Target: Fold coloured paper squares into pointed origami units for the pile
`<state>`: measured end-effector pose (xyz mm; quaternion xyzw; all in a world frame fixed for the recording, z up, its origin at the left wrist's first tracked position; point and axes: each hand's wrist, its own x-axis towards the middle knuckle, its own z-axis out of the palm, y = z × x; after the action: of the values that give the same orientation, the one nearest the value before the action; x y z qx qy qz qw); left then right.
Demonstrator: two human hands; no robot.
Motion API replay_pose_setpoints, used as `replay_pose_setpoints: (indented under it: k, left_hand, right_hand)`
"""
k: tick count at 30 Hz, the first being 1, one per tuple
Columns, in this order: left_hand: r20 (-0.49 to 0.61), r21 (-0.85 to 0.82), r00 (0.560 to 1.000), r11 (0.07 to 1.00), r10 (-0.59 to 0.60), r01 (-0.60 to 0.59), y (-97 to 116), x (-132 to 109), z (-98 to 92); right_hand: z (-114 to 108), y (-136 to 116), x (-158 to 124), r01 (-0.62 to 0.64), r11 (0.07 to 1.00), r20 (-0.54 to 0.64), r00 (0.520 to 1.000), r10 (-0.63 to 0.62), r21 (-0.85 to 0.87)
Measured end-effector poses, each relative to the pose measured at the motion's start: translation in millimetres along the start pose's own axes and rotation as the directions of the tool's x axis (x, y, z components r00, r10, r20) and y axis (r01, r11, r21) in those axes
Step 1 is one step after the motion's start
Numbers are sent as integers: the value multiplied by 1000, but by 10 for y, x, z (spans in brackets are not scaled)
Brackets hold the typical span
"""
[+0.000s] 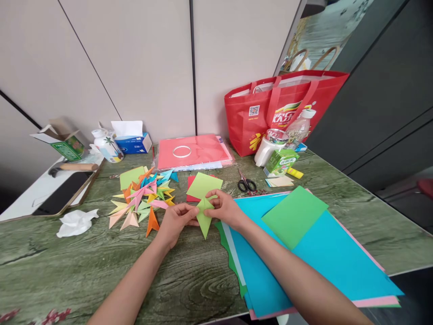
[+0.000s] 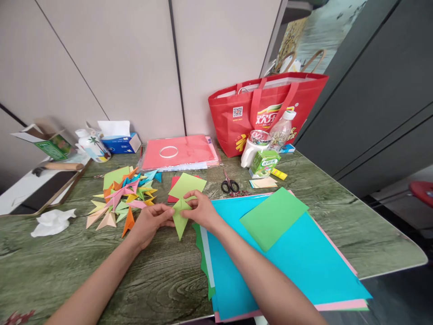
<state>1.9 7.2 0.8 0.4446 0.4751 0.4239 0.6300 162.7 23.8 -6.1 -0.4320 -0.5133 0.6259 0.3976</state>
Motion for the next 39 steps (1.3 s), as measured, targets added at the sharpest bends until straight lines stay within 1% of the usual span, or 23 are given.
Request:
replay_pose_setpoints:
  k: [3, 6, 9, 13, 15, 17, 19, 22, 24, 26, 29, 31, 33, 36, 39]
  left_hand:
    - [-41, 25, 998, 999, 36, -35, -5, -13, 24]
    - [-94, 49, 992, 995, 86, -82, -18, -24, 50]
    - [-76, 72, 992, 993, 97, -91, -5, -29, 66]
    - [-22, 18, 999, 999, 30, -30, 40, -35, 84]
    - [-4, 4, 1000, 1000, 21, -21, 48, -38, 89]
    - [-13, 25, 998, 998, 56, -55, 38, -39, 86]
    - [-44, 53, 992, 992, 117, -115, 19, -38, 77]
    - [-55, 86, 985, 984, 162, -157, 0, -35, 66]
    - [-23, 103, 986, 981, 166, -163, 4, -36, 69]
    - [12, 128, 981, 972, 196, -196, 16, -42, 78]
    - [26, 211, 962, 939, 273, -272, 33, -54, 91]
    - [20, 263, 955, 920, 295, -289, 33, -54, 94]
    - [20, 270, 959, 922, 283, -277, 22, -44, 89]
    - [14, 245, 972, 942, 234, -230, -9, -22, 74]
    - [18, 220, 982, 957, 189, -189, -37, -15, 67]
  right_hand:
    - [22, -15, -10, -36, 999, 0, 999, 36, 33]
    - [65, -33, -30, -33, 997, 6, 999, 32, 71]
    - [87, -54, -47, -29, 994, 1, 1000, 29, 104]
    - [67, -51, -30, -56, 989, -47, 997, 63, 137]
    - [53, -33, -13, -59, 987, -64, 996, 69, 148]
    - [48, -15, -1, -61, 986, -66, 995, 72, 153]
    - [52, -7, 0, -63, 987, -57, 996, 72, 150]
    - [60, -21, -12, -53, 992, -55, 997, 59, 119]
    - [57, -40, -22, -35, 995, -69, 997, 41, 93]
    - [47, -58, -27, -25, 996, -79, 996, 31, 82]
    - [36, -67, -27, -26, 997, -76, 997, 31, 72]
    - [38, -58, -23, -10, 999, -64, 998, 12, 43]
    - [45, -42, -18, 36, 999, -56, 998, -36, -4]
    - [54, -17, -20, 118, 989, -40, 992, -121, -85]
    - [48, -1, -30, 140, 978, -8, 990, -142, -154]
